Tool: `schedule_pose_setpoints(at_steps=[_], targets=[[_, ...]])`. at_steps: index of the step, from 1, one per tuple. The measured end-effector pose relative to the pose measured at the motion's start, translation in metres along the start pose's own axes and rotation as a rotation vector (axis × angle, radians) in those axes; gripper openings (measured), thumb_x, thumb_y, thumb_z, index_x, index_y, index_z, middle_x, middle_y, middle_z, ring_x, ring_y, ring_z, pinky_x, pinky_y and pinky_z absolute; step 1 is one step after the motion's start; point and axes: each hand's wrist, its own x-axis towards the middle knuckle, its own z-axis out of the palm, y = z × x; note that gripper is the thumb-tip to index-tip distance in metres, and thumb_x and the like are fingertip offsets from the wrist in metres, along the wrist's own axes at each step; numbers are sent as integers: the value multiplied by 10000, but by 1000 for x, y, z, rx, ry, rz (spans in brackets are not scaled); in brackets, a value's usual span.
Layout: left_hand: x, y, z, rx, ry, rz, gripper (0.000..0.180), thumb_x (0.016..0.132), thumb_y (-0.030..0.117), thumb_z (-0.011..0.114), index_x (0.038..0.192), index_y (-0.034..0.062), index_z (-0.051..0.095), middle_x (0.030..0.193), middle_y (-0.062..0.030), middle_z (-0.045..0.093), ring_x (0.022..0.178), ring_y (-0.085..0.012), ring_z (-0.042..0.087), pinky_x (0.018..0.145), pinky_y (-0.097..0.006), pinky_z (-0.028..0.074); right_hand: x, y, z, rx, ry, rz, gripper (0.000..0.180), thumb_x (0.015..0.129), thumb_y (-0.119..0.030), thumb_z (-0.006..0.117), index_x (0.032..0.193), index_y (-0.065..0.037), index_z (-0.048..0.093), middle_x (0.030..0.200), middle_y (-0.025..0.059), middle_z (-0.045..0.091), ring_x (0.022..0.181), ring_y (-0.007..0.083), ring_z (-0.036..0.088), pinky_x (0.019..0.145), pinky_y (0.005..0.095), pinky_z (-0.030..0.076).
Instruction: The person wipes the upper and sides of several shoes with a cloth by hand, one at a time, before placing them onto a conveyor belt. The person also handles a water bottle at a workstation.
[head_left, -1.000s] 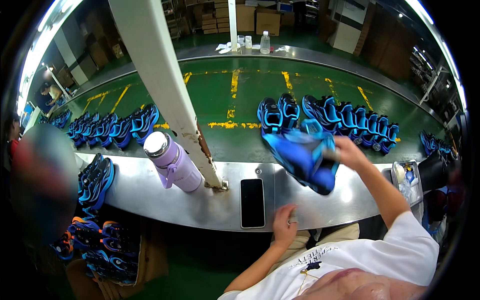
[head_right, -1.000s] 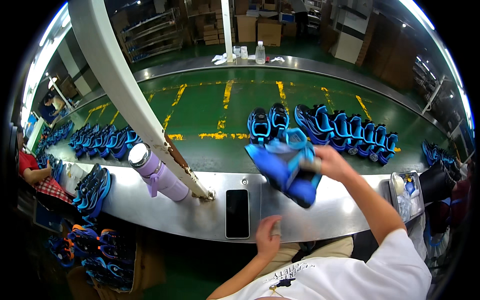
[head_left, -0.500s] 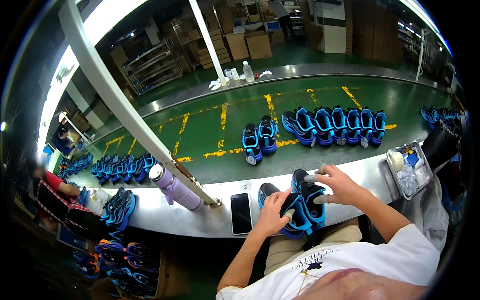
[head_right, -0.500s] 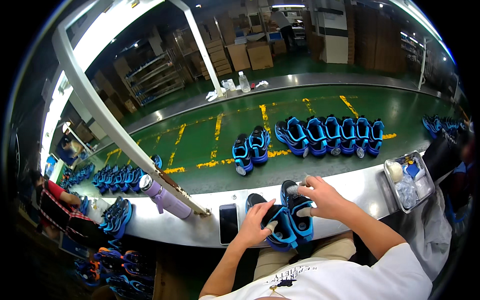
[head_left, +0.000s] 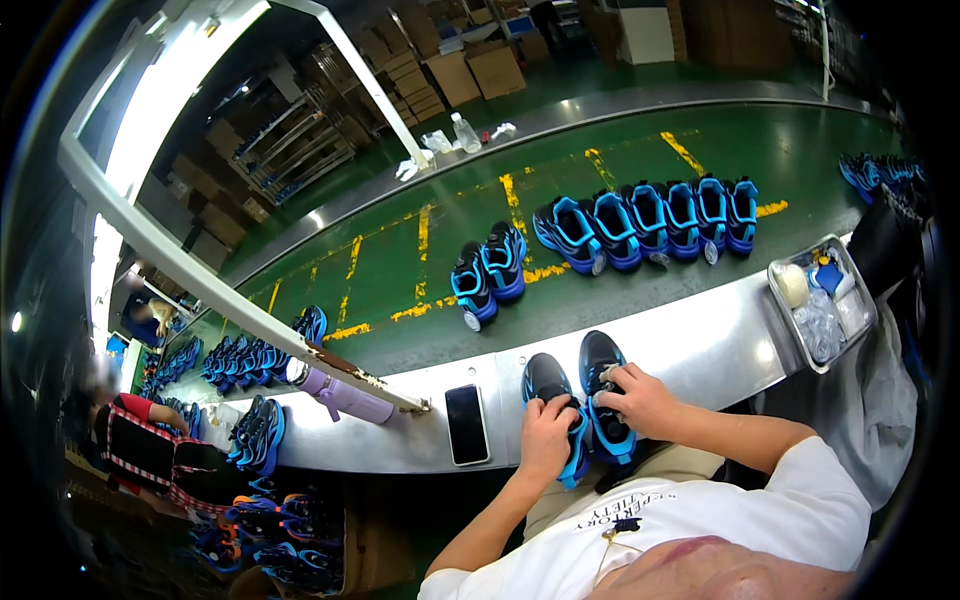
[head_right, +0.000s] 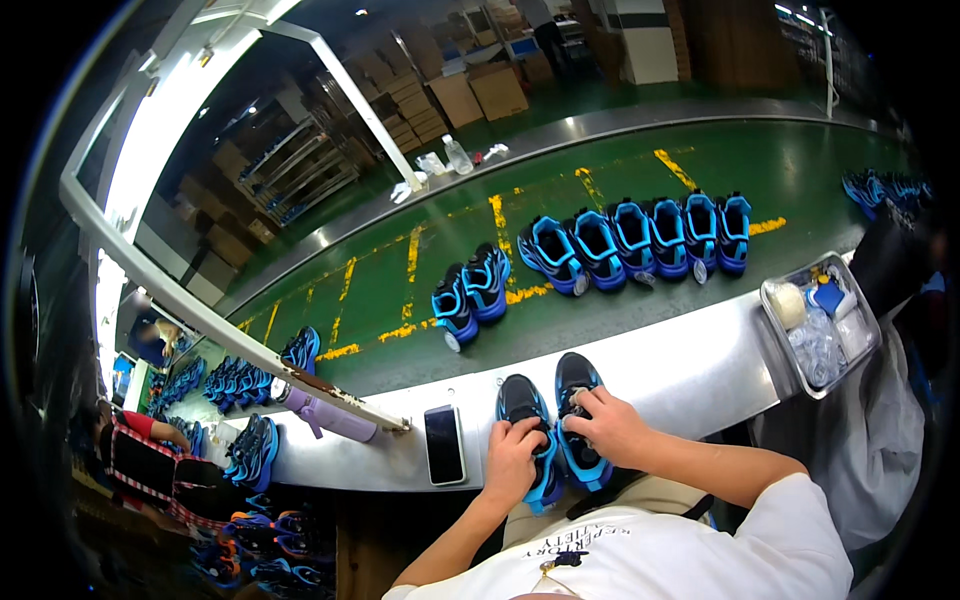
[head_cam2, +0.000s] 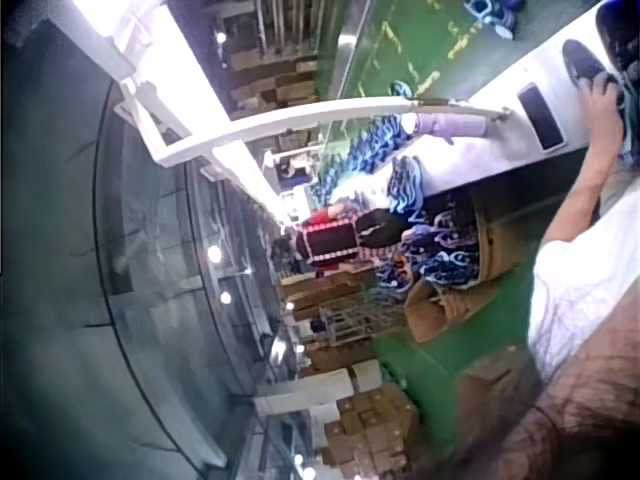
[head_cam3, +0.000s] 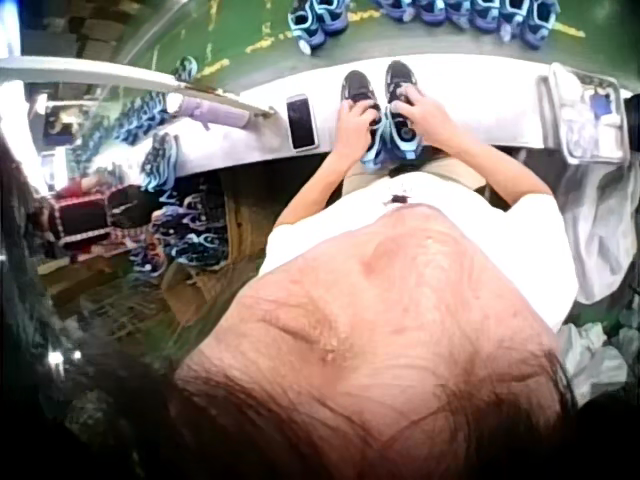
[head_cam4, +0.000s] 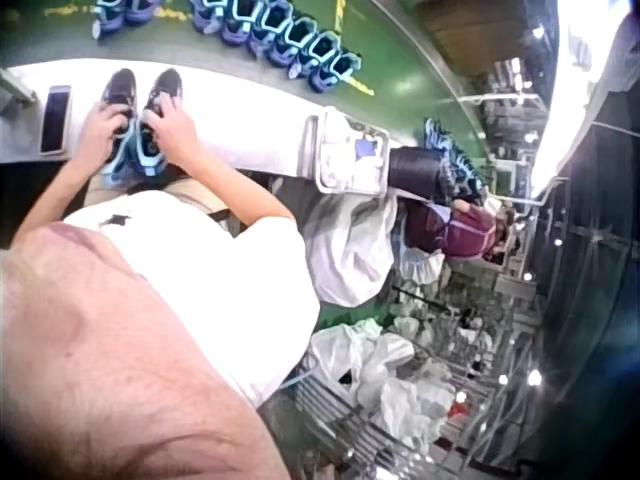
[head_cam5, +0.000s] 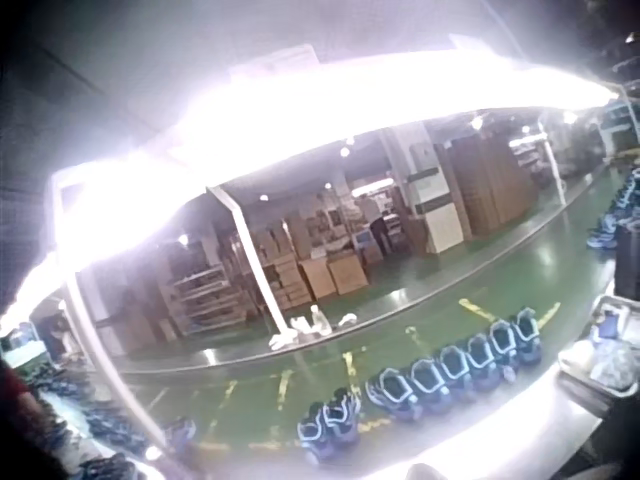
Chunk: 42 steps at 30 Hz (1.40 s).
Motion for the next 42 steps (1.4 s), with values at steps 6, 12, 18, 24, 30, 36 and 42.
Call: schedule_pose_setpoints(at_steps=[6,12,18,24,30,36,42], targets=[[-8,13,4,172,-26,43,201,696,-2,581,882,51,636,1143,-108,592,927,-328,505,816,-401,447,-9,-3,3,-40,-27,-57,261,648,-65,650,903,-114,616,996,120,549,887,289,538,727,358,501],[9,22,5,328,-180,21,167,733,65,585,895,39,618,1196,-142,556,936,-305,508,785,-391,457,-3,-21,7,-70,-23,24,231,702,-40,604,932,-29,588,1088,216,547,940,352,551,713,385,520],[-3,26,2,109,-71,-129,558,622,-74,615,1160,71,593,1366,-122,474,934,-321,505,812,-389,483,-13,-21,-1,140,-42,127,392,730,28,589,1119,-13,552,1249,275,475,1113,413,515,899,422,473],[-12,22,8,15,91,-90,481,655,-68,601,1120,55,605,1316,-116,507,1004,-369,507,859,-413,470,-12,-24,-6,231,-83,205,492,760,50,562,1241,74,460,1324,307,396,1186,442,461,981,427,422],[-2,24,4,181,-190,-20,297,693,16,594,979,70,651,1263,-94,547,1004,-358,522,817,-398,504,-7,-12,-8,178,-262,139,494,814,-16,536,1286,85,431,1352,318,365,1255,447,395,1017,420,399],[5,35,-13,-178,34,-221,337,733,22,624,1067,61,652,1327,-129,512,997,-350,523,850,-370,457,1,17,-30,609,-324,289,358,952,-169,524,1294,-66,541,1333,184,474,1258,318,438,1023,339,365],[18,6,-10,-307,11,-260,129,823,111,660,917,25,681,880,-93,632,831,-265,584,733,-326,461,11,24,-29,386,-309,240,274,803,-149,683,1062,-63,653,936,127,544,887,300,547,769,366,457]])
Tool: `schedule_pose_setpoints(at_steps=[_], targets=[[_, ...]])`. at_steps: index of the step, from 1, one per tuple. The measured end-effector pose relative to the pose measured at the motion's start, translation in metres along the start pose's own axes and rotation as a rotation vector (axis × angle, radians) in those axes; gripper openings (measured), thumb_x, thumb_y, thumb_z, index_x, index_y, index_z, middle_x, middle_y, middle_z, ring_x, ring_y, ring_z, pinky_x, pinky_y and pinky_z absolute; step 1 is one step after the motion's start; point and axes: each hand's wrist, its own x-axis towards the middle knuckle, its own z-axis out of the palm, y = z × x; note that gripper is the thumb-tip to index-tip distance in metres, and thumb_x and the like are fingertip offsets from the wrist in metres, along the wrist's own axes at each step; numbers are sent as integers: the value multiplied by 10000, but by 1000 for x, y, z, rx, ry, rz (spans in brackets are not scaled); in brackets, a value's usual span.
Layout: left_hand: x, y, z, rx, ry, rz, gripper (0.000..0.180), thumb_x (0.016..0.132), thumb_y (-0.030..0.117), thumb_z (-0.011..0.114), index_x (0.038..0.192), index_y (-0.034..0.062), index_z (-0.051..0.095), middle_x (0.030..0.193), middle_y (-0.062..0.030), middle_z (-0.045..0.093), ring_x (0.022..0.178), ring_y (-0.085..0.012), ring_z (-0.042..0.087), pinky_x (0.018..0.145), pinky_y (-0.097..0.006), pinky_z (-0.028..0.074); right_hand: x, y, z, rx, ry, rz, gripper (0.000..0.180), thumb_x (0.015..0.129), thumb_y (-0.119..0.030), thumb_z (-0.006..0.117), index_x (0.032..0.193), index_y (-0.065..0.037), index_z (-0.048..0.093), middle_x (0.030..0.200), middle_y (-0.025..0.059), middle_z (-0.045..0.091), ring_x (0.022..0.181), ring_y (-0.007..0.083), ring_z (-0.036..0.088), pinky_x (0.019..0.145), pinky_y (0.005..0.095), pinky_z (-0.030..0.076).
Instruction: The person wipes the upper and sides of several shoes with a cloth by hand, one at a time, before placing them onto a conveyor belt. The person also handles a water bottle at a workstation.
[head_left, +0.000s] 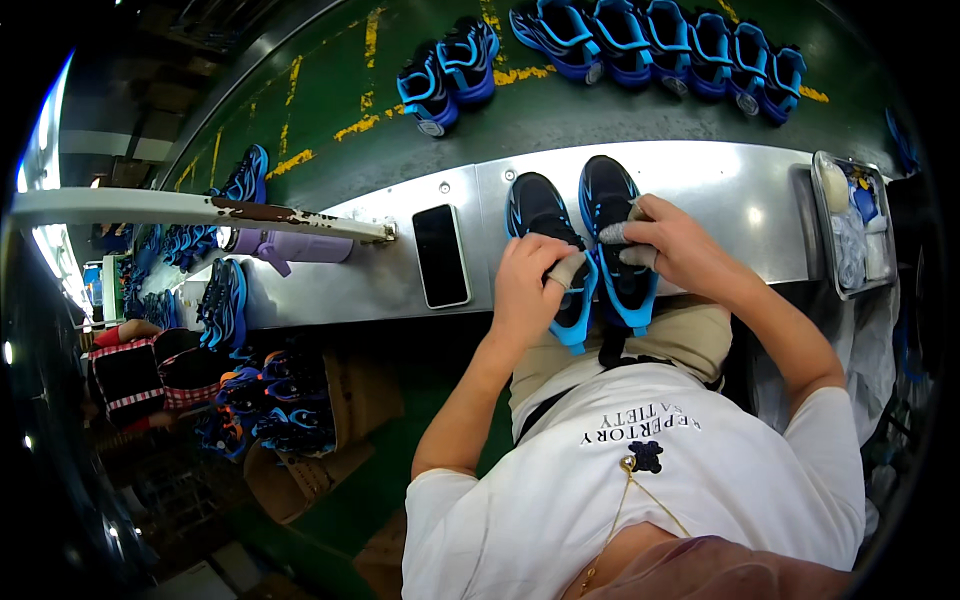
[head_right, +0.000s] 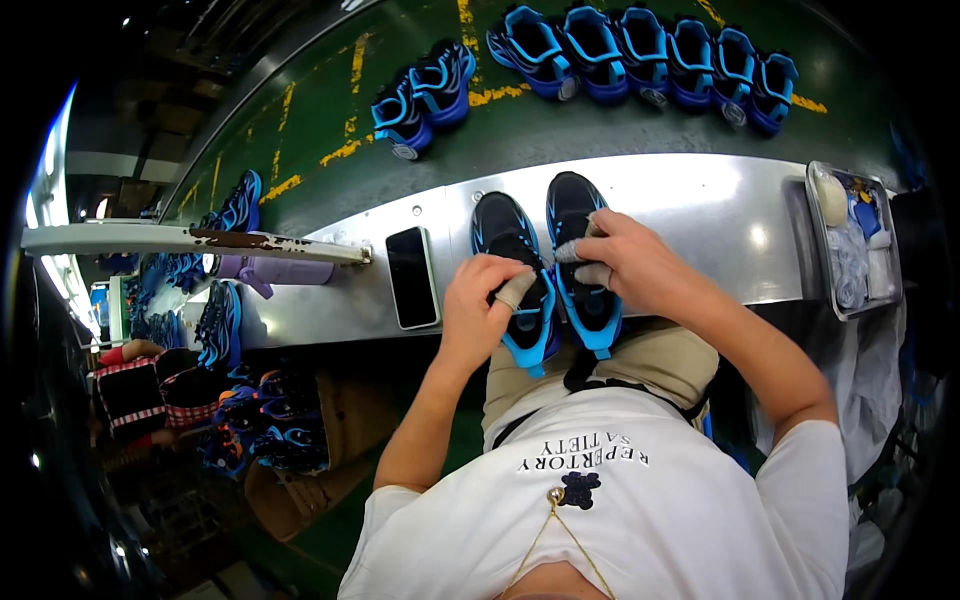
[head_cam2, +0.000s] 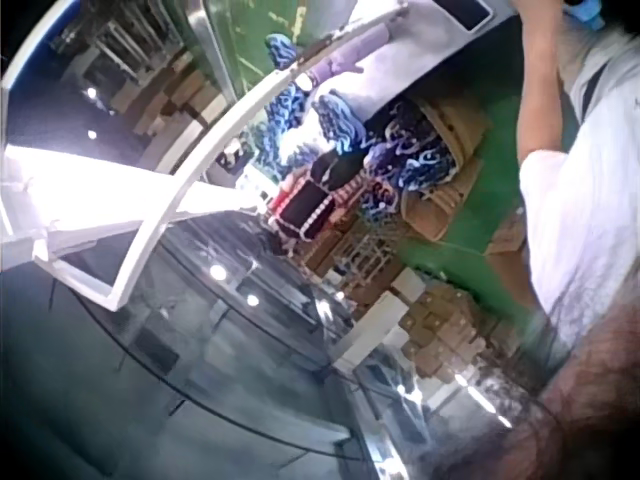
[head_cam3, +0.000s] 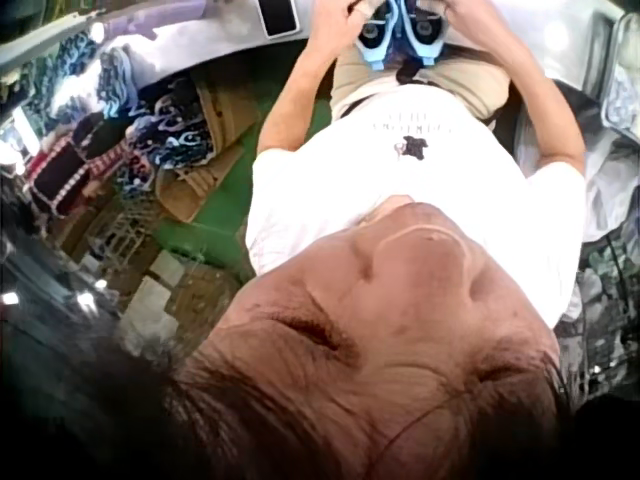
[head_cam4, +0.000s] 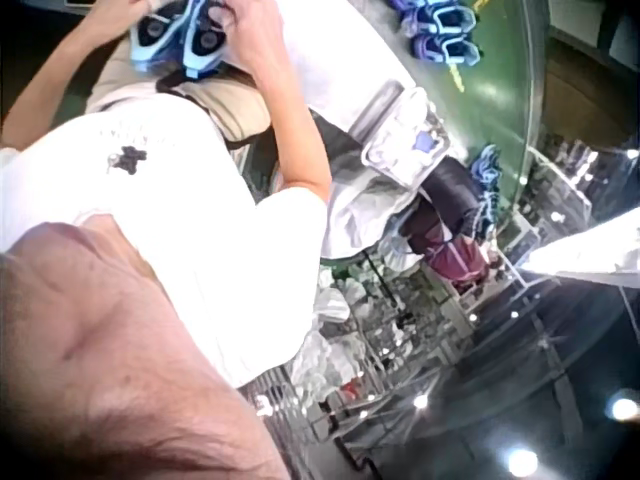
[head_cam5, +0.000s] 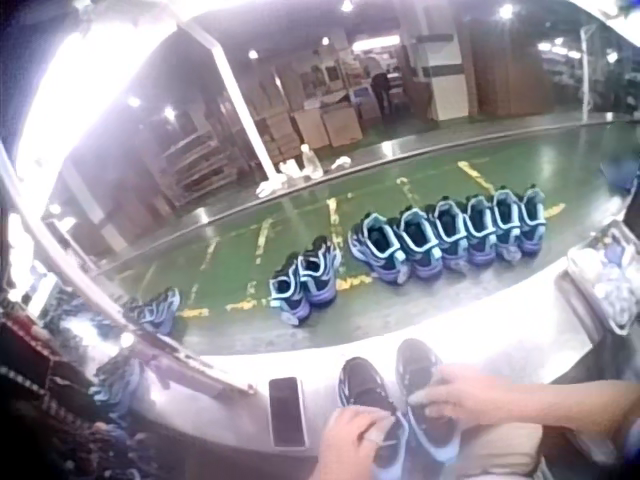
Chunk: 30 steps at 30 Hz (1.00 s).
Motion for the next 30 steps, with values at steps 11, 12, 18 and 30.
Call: schedule_pose_setpoints(at_steps=[11,12,18,30], targets=[[4,1,-1,41,-252,-50,150,761,29,649,909,41,659,982,-89,624,923,-293,535,807,-378,436,16,0,-7,-122,-183,10,236,753,-214,715,928,-74,641,809,114,554,789,329,578,676,424,458],[7,-3,-2,26,-262,13,158,758,30,651,914,43,661,981,-87,627,925,-288,539,807,-372,438,16,-5,-5,-190,-155,54,239,775,-227,695,953,-77,642,835,128,555,789,337,585,681,424,463],[4,9,1,49,-140,78,173,769,32,641,939,44,671,1008,-90,642,926,-287,549,818,-359,449,16,6,-16,-126,-120,-7,274,786,-281,684,954,-70,640,815,118,568,749,338,599,642,416,476],[-22,51,62,-1288,-384,-939,351,978,211,500,1217,-46,496,1177,-126,527,950,-240,628,659,-304,517,13,20,-22,86,-218,-38,289,752,-280,721,926,-64,640,813,111,582,780,319,592,669,420,456]])
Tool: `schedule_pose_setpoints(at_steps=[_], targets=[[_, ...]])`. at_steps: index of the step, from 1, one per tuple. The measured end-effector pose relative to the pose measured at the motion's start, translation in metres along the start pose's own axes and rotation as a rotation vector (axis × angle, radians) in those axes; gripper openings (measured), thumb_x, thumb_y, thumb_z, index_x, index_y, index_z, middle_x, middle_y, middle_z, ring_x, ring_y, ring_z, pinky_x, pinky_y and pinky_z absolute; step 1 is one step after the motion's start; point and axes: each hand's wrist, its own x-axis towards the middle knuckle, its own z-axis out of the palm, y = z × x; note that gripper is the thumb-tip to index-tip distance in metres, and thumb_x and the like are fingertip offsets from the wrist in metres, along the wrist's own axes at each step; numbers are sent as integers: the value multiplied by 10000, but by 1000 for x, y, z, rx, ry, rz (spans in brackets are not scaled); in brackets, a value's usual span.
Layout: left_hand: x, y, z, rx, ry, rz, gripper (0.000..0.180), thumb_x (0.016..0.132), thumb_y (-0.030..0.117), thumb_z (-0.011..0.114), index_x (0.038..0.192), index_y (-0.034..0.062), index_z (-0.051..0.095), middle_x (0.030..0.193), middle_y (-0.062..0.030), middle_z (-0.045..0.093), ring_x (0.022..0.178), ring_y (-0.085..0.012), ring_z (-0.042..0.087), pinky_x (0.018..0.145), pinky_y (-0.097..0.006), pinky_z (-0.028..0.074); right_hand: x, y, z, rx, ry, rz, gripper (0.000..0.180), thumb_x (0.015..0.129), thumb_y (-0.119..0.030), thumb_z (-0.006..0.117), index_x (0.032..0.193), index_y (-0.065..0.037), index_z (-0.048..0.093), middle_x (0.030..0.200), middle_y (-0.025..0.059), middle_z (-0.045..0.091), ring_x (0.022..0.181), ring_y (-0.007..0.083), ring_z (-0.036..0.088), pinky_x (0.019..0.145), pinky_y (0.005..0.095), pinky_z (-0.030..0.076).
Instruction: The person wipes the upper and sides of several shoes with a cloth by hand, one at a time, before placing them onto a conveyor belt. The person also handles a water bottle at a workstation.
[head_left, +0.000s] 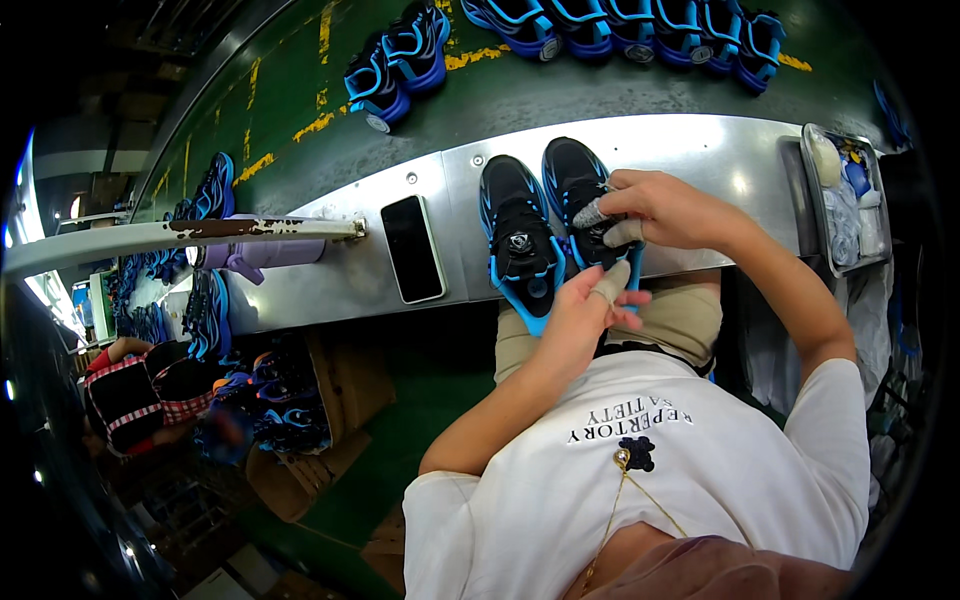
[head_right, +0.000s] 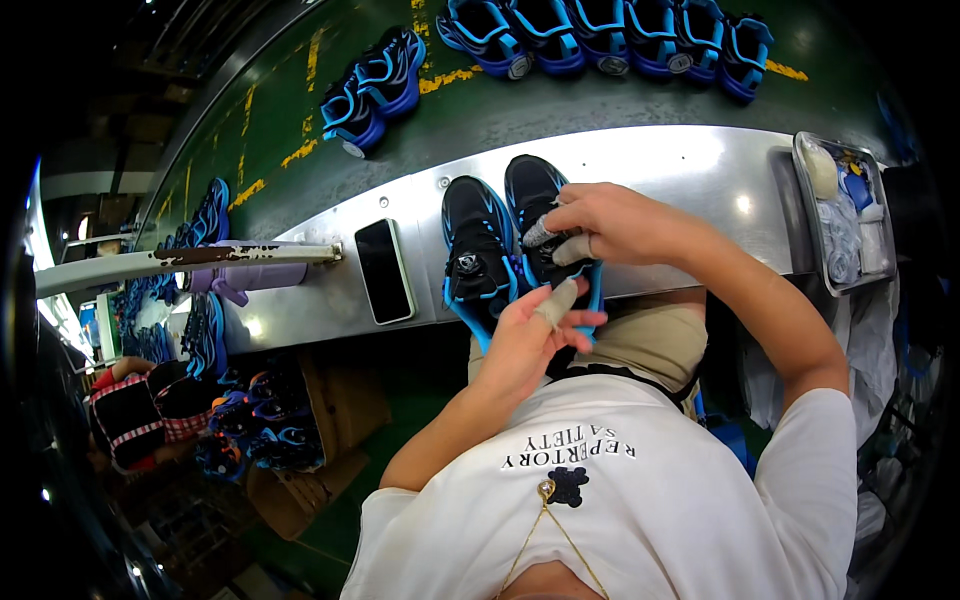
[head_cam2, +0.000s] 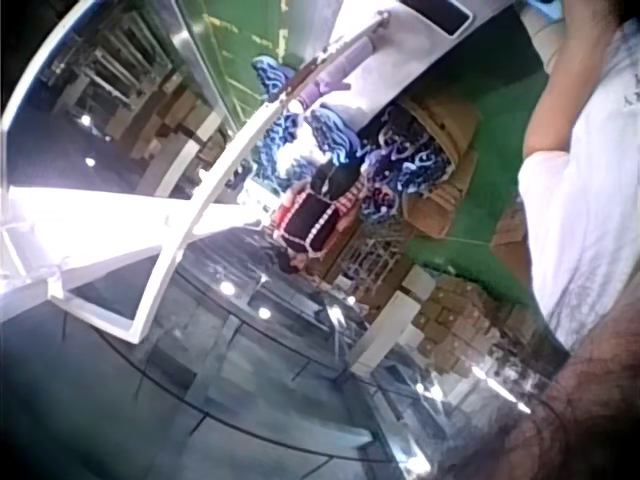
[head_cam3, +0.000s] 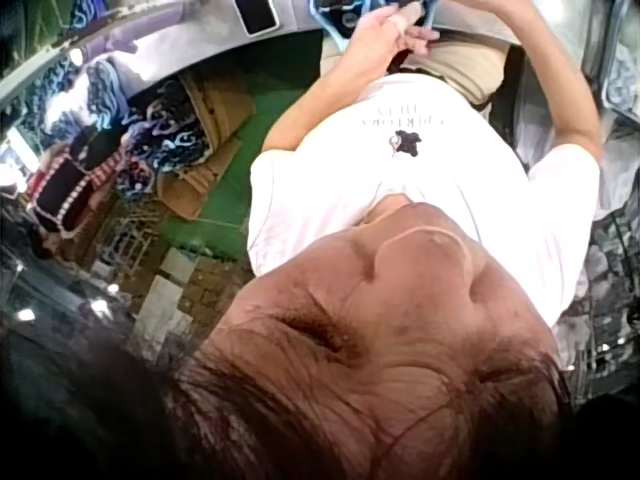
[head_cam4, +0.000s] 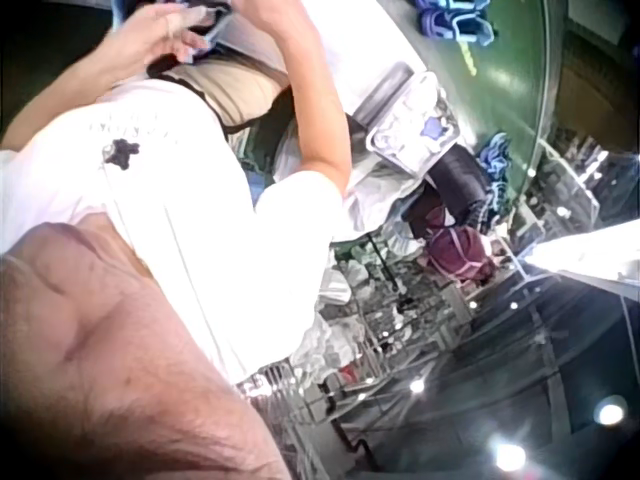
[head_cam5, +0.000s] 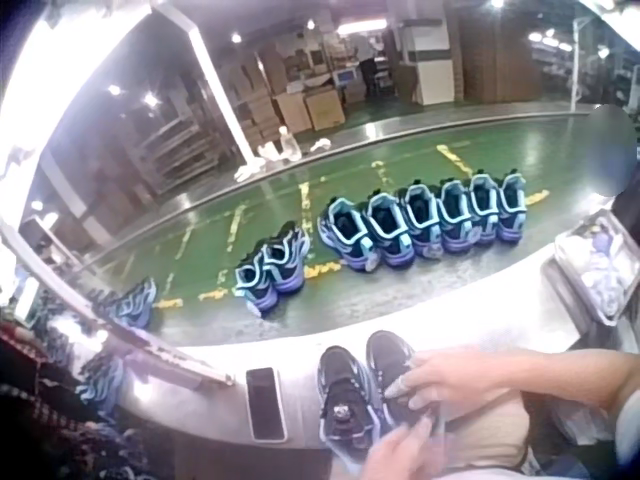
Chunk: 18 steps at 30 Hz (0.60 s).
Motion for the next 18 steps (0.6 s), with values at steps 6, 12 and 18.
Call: schedule_pose_setpoints(at_steps=[6,12,18], targets=[[9,-13,5,-210,68,146,362,978,236,505,1206,-44,483,1223,-137,506,1058,-295,613,684,-307,547,-5,-6,-2,-41,80,146,266,757,-192,722,955,-41,628,861,133,514,782,294,543,680,373,434],[12,-13,12,-169,130,197,302,969,207,505,1154,-32,517,1213,-173,543,954,-279,655,609,-295,555,10,8,-6,-24,-101,-112,267,780,-185,696,1008,-62,631,936,161,531,847,326,556,703,399,440],[25,8,2,157,43,28,217,942,150,534,1064,-20,595,1037,-186,652,591,-174,632,541,-258,541,-18,4,-3,-48,159,85,274,782,-228,692,985,-60,618,838,131,574,774,342,577,674,419,457]])
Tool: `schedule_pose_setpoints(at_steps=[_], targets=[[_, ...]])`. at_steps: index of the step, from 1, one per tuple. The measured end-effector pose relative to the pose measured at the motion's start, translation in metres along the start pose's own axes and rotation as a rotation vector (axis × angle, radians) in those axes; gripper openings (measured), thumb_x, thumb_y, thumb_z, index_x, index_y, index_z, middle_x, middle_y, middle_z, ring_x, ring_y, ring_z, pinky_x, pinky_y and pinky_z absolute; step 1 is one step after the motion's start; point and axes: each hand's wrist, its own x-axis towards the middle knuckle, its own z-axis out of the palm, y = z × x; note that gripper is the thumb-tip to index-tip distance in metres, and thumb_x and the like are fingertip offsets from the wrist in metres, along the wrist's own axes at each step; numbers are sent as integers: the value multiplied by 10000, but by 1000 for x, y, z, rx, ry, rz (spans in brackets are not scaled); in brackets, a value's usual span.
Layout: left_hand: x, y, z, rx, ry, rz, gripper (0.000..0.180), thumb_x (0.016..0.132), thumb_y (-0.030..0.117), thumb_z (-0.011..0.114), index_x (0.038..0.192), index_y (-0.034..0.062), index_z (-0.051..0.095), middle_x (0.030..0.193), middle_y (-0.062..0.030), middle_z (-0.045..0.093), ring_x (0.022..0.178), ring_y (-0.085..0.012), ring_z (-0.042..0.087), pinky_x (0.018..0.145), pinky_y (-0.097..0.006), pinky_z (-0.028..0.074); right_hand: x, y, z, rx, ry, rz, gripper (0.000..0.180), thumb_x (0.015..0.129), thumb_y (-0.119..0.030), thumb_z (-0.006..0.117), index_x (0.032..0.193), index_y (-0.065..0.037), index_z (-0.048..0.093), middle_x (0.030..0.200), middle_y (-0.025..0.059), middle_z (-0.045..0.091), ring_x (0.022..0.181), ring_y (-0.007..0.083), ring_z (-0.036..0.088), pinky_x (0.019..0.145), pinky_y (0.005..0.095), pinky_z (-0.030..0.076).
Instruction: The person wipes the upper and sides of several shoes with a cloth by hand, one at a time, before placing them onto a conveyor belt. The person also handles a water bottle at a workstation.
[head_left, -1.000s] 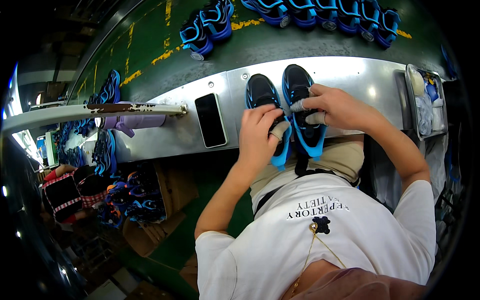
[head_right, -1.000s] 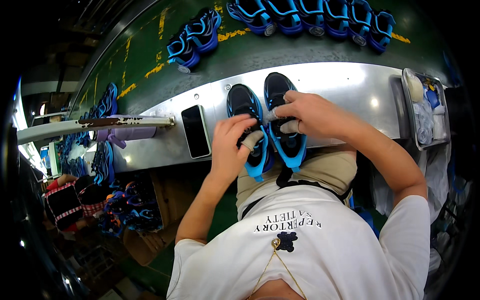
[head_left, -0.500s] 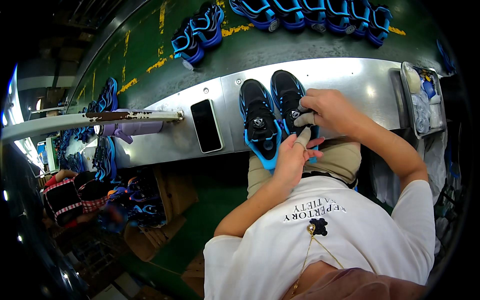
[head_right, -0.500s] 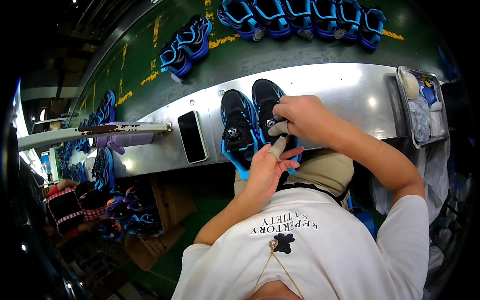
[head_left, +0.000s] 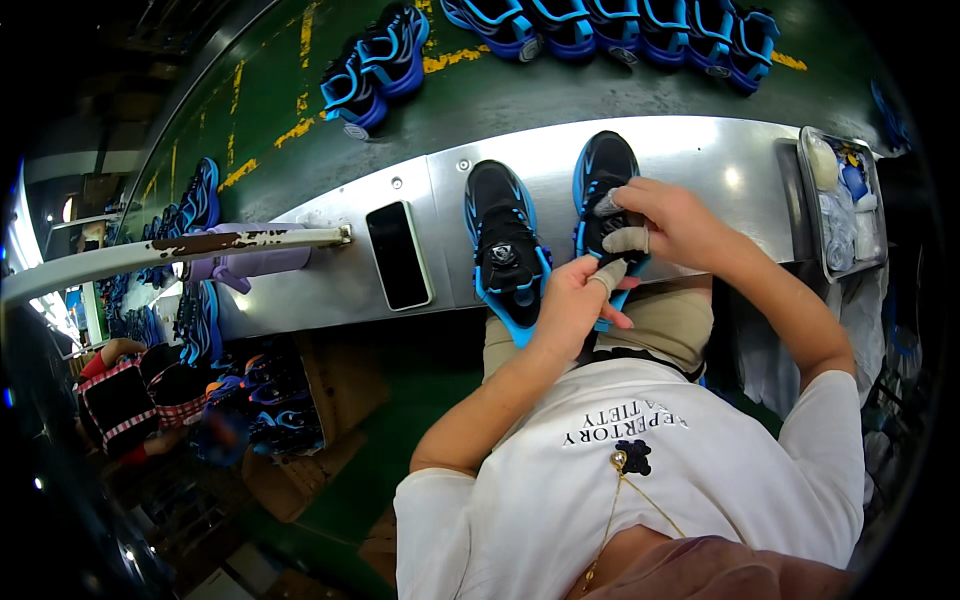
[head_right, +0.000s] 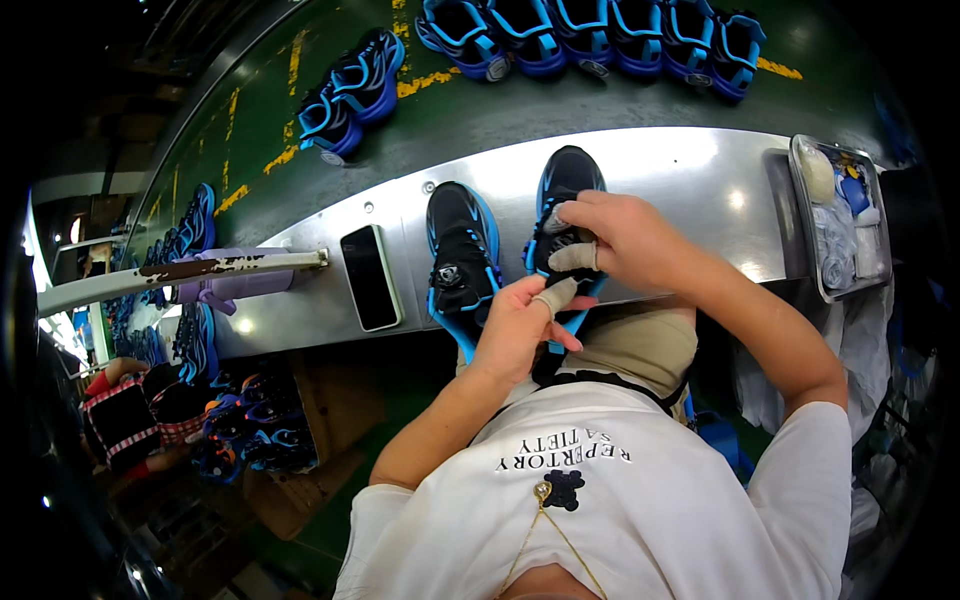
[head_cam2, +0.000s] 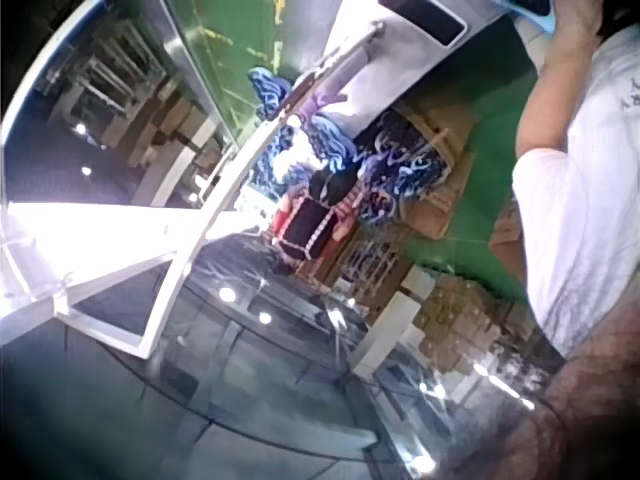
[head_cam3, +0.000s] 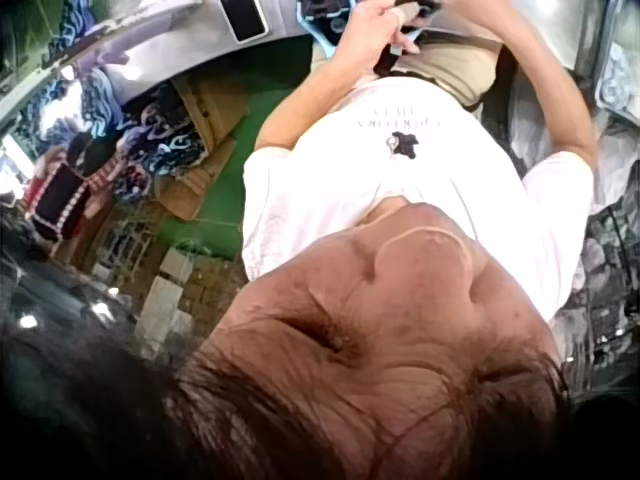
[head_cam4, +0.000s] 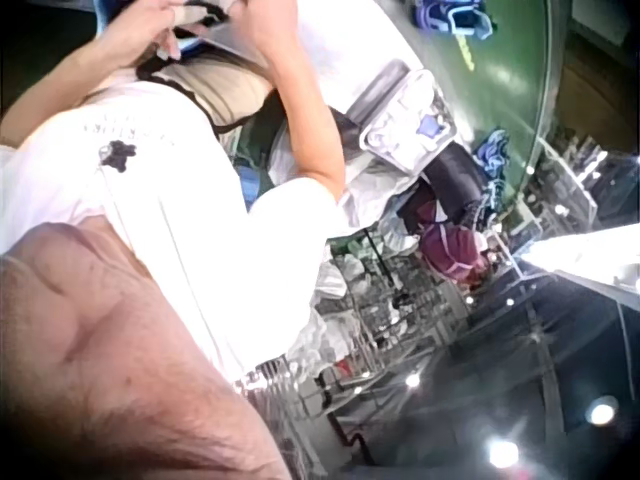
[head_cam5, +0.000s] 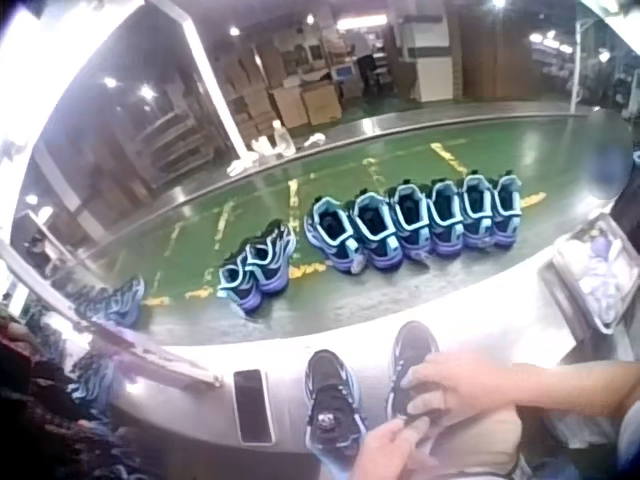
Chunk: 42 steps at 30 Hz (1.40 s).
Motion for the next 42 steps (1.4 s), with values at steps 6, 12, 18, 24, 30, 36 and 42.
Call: schedule_pose_setpoints(at_steps=[6,12,18,24,30,36,42], targets=[[-2,-4,12,-66,100,-9,230,940,141,533,1066,-43,586,1014,-184,659,550,-176,624,508,-269,532,-3,12,19,39,32,-48,277,761,-173,692,995,-58,599,843,133,579,765,347,575,662,420,449],[-2,2,15,22,117,-45,222,935,140,533,1051,-42,584,998,-184,667,509,-174,606,477,-262,510,4,13,-8,115,-153,-62,304,758,-210,698,994,-49,593,839,133,581,779,337,586,657,422,456],[1,4,17,-8,169,-89,211,928,161,563,1002,-35,580,1004,-180,673,472,-170,588,469,-251,490,-3,14,17,-1,125,-19,309,744,-219,717,972,-39,611,824,131,567,760,332,573,646,403,450],[3,4,20,-42,125,-85,235,928,157,560,1037,-49,586,1007,-183,669,495,-171,594,466,-252,496,-1,10,10,91,2,-26,280,756,-224,700,965,-58,616,834,123,565,776,337,577,662,413,457],[5,3,18,-32,91,-68,244,925,155,568,1046,-56,585,1015,-184,666,542,-173,617,465,-252,508,5,18,0,100,42,-78,262,758,-206,698,961,-59,624,855,123,578,766,344,584,657,422,461],[6,-1,21,-64,141,-32,238,932,155,557,1071,-37,581,1055,-192,648,686,-175,644,491,-251,520,-5,7,17,30,55,165,277,742,-190,722,944,-33,618,869,131,524,827,290,531,677,375,428],[5,9,7,-86,-14,-193,268,960,167,507,1138,-25,561,1106,-155,623,872,-217,658,634,-294,569,6,21,-3,137,-82,-34,283,752,-195,704,973,-43,612,878,135,532,806,322,549,676,403,437]])
